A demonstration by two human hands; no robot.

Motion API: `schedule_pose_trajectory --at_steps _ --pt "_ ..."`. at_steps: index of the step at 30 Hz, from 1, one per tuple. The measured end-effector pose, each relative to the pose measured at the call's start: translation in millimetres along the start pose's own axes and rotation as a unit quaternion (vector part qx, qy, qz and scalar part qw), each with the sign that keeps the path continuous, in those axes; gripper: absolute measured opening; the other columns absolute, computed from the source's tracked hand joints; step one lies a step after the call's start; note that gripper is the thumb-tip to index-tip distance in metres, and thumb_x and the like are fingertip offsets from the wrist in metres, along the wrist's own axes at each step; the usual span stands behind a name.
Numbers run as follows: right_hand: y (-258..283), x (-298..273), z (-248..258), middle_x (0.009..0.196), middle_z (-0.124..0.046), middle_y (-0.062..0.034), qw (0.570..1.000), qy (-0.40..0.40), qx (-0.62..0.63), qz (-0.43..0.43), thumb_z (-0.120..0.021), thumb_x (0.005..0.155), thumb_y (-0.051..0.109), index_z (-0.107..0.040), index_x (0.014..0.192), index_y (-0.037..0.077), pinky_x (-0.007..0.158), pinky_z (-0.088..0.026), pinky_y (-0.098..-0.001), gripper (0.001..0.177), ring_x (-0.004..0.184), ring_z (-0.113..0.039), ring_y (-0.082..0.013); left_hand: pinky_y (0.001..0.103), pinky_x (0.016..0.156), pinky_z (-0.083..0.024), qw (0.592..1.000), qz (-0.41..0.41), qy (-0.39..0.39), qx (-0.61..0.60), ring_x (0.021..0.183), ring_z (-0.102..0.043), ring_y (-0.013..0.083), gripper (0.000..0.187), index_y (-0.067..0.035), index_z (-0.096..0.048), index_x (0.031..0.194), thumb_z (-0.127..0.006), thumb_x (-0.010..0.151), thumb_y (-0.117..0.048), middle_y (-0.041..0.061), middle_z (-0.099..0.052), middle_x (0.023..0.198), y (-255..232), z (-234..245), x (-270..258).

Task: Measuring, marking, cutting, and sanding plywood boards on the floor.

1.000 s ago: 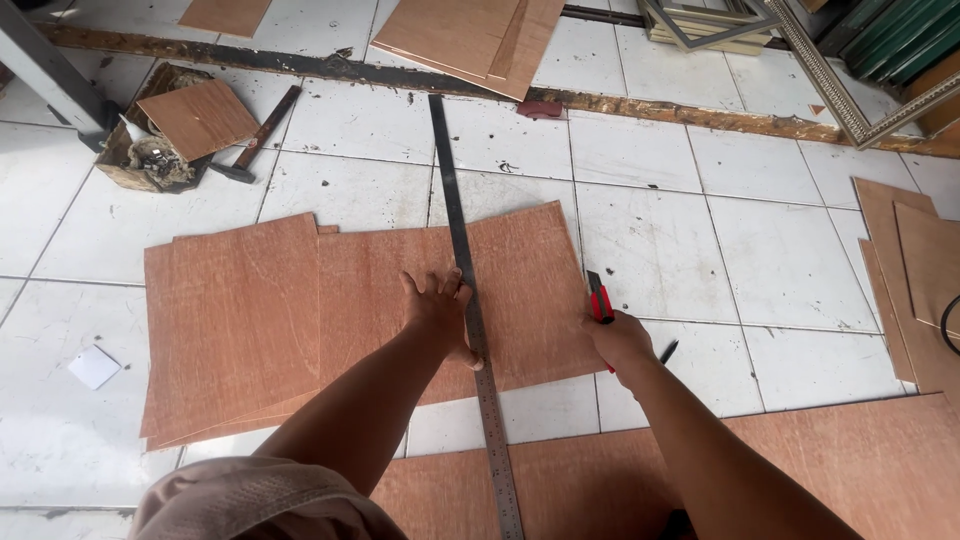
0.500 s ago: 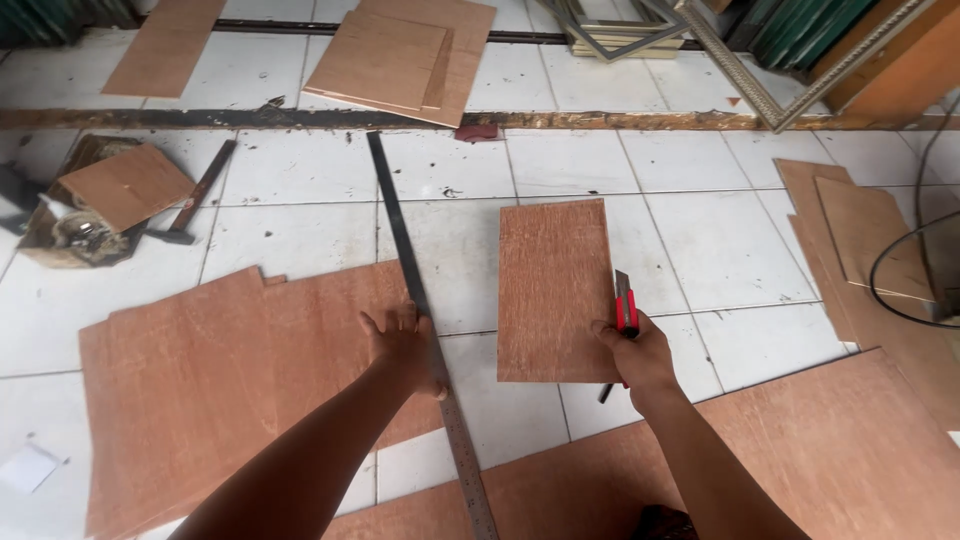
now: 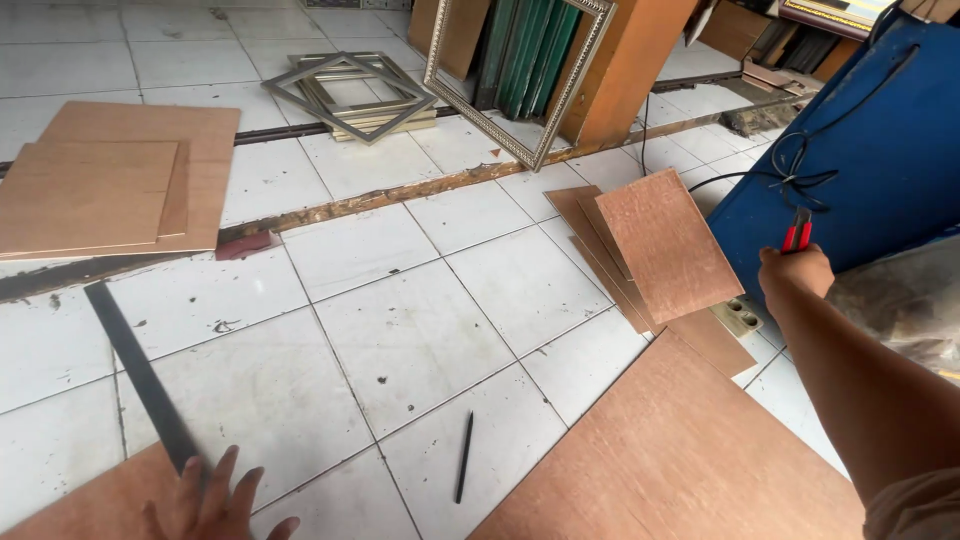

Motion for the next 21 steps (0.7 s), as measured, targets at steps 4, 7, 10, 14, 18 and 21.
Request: schedule_pose_trajectory --at_steps 4,7,10,14,18,21 --pt "16 -53 -49 0.091 -0.058 -0.0136 0.998 0.047 0.043 -0.009 -0.064 0.075 0.012 -0.054 0.110 0.004 0.062 -0.047 -0.0348 0.037 0.075 -0.056 -0.0246 0.057 0.117 0.010 1.000 0.018 0.011 -0.011 0.144 -0.005 0.0192 0.080 -0.038 -0.042 0.115 -0.017 0.054 -0.082 -0.012 -0.029 0.144 -13 -17 1" --pt "46 -151 -101 0.082 -0.059 -0.0075 0.978 0.202 0.036 0.027 -0.063 0.079 0.021 -0.058 0.106 0.009 0.053 -0.044 -0.0238 0.030 0.063 -0.054 -0.0139 0.057 0.118 0.002 0.996 0.018 0.069 -0.046 0.143 -0.015 0.0173 0.073 -0.042 -0.047 0.107 -0.019 0.054 -0.083 -0.015 -0.032 0.138 -21 -19 -6" --pt "83 -290 -119 0.072 -0.056 -0.0044 0.926 0.362 0.107 -0.012 -0.060 0.079 0.017 -0.059 0.106 0.012 0.047 -0.039 -0.0246 0.027 0.051 -0.047 -0.0118 0.054 0.111 -0.019 0.981 0.041 0.107 -0.158 0.137 -0.024 0.0203 0.072 -0.040 -0.048 0.109 -0.043 0.053 -0.083 -0.012 -0.032 0.136 -10 -16 -16" --pt "126 -458 -118 0.076 -0.059 -0.0015 0.838 0.527 0.131 0.043 -0.056 0.076 0.019 -0.061 0.099 0.010 0.064 -0.044 -0.0237 0.025 0.064 -0.056 -0.0097 0.047 0.102 -0.023 0.942 0.067 0.194 -0.264 0.134 -0.015 0.0272 0.072 -0.026 -0.032 0.127 -0.044 0.070 -0.068 -0.002 -0.022 0.141 35 19 -41" --pt "160 -597 -77 0.070 -0.059 0.0003 0.743 0.633 0.137 0.166 -0.056 0.078 0.014 -0.061 0.096 0.011 0.052 -0.044 -0.0212 0.019 0.051 -0.054 -0.0084 0.045 0.092 -0.036 0.885 0.242 0.197 -0.346 0.128 -0.028 0.0216 0.061 -0.016 -0.034 0.127 -0.048 0.077 -0.047 0.001 -0.033 0.136 110 52 -78" --pt "159 -660 -59 0.073 -0.058 -0.0031 0.712 0.557 0.087 0.418 -0.059 0.073 0.017 -0.055 0.080 0.010 0.055 -0.043 -0.0314 0.010 0.061 -0.053 -0.0179 0.047 0.086 -0.040 0.854 0.371 0.131 -0.340 0.115 -0.039 0.0320 0.057 -0.011 -0.039 0.123 -0.053 0.077 -0.041 0.010 -0.041 0.127 164 37 -130"
Point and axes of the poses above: each hand's wrist, its own x-axis towards the middle knuckle, its own z-axis out of the back of the hand, y = z × x, the point moved 8 cm from there along x, towards the middle knuckle
